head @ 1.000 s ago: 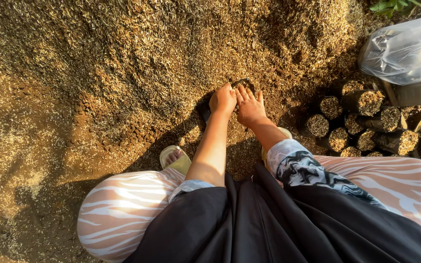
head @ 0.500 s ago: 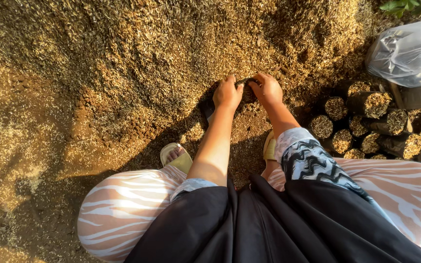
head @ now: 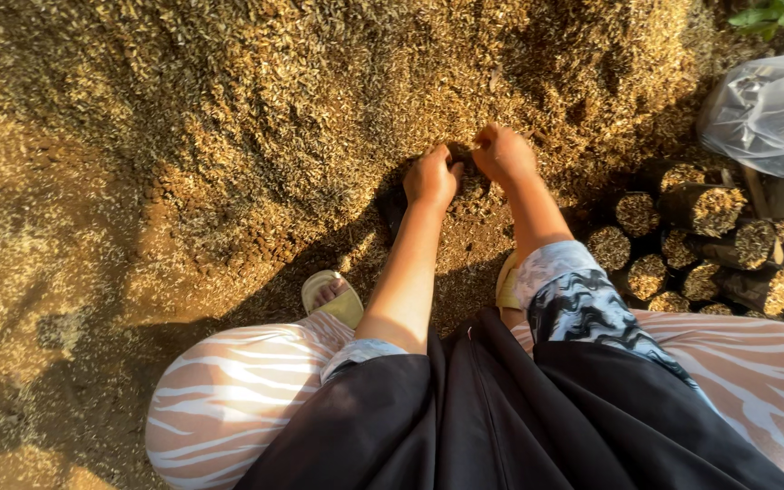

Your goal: The person scoops loose brown granular material from a large pile into small black plastic bags using their hands. They repeatedly fill, fold, and seal the bags, then place them into a nearby container.

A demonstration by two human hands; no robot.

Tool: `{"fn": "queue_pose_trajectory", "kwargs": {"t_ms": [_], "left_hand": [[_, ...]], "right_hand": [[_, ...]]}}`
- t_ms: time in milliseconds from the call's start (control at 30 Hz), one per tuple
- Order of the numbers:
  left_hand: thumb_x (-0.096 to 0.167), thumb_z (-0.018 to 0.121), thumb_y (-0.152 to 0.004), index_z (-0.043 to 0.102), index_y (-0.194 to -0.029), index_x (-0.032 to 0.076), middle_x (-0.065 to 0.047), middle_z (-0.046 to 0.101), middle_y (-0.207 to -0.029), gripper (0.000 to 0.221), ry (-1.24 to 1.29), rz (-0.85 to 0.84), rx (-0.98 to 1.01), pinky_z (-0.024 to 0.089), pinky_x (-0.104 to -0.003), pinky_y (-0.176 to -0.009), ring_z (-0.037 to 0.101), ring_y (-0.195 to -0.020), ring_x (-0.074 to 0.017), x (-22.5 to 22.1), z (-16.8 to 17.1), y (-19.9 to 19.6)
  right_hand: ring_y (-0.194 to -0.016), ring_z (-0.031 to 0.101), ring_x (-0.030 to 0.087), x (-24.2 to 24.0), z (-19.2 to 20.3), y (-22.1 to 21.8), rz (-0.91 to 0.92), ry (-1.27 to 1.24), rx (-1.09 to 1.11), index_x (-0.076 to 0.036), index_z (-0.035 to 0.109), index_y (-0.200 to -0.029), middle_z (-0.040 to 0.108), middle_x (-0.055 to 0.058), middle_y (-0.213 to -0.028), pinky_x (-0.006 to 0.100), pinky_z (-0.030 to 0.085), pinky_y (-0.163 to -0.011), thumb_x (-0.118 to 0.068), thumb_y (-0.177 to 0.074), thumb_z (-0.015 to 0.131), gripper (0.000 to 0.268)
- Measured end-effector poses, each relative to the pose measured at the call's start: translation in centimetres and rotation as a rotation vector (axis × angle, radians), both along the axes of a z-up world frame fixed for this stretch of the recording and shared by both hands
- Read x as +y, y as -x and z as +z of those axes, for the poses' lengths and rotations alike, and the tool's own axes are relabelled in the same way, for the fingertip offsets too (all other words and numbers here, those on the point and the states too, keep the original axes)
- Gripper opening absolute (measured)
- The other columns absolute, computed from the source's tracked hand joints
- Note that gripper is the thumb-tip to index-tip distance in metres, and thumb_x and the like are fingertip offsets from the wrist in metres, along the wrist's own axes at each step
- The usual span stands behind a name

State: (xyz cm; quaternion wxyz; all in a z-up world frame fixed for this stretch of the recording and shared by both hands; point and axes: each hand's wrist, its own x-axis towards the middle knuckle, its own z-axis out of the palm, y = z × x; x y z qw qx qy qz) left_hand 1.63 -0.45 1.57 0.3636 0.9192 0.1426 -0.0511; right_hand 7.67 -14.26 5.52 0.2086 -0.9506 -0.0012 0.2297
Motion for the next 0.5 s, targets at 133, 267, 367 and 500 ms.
{"fn": "queue_pose_trajectory", "kwargs": {"t_ms": [133,267,367,500], "left_hand": [[0.031,0.064,-0.093,0.068,-0.092,0.012,-0.003,0.073,-0.088,0.019,0.176,0.195,0.112,0.055,-0.036,-0.070,0.070,-0.078,-0.0211,2.4,3.6,0.7],[0.032,0.063,-0.095,0.067,-0.092,0.012,-0.004,0.069,-0.084,0.021,0.173,0.332,-0.036,0.053,-0.035,-0.068,0.067,-0.075,-0.0204,4.8,4.7,1.0],[0.031,0.059,-0.097,0.066,-0.095,0.013,-0.003,0.069,-0.084,0.020,0.162,0.346,-0.094,0.052,-0.035,-0.069,0.066,-0.076,-0.0198,5.9,4.1,1.5],[0.031,0.057,-0.099,0.065,-0.096,0.012,-0.002,0.069,-0.087,0.021,0.195,0.292,-0.005,0.053,-0.032,-0.069,0.065,-0.076,-0.0167,6.2,2.7,2.3]], "right_hand": [[-0.121,0.061,0.034,3.3,2.2,-0.7,0.061,-0.216,-0.195,-0.017,0.064,-0.133,0.059,0.013,-0.141,0.045,0.052,-0.101,-0.024,-0.090,0.074,0.045],[-0.140,0.037,0.043,8.6,2.6,-0.4,0.200,-0.086,-0.129,-0.028,0.045,-0.152,0.025,0.015,-0.164,0.049,0.048,-0.096,-0.023,-0.077,0.078,0.081],[-0.135,0.037,0.052,9.8,1.0,0.9,0.249,-0.159,-0.331,-0.014,0.053,-0.145,0.031,0.022,-0.156,0.057,0.044,-0.097,-0.018,-0.078,0.081,0.073],[-0.121,0.059,0.039,9.1,-2.8,0.9,0.162,-0.057,-0.300,-0.014,0.066,-0.126,0.052,0.015,-0.144,0.048,0.054,-0.097,-0.010,-0.093,0.073,0.035]]}}
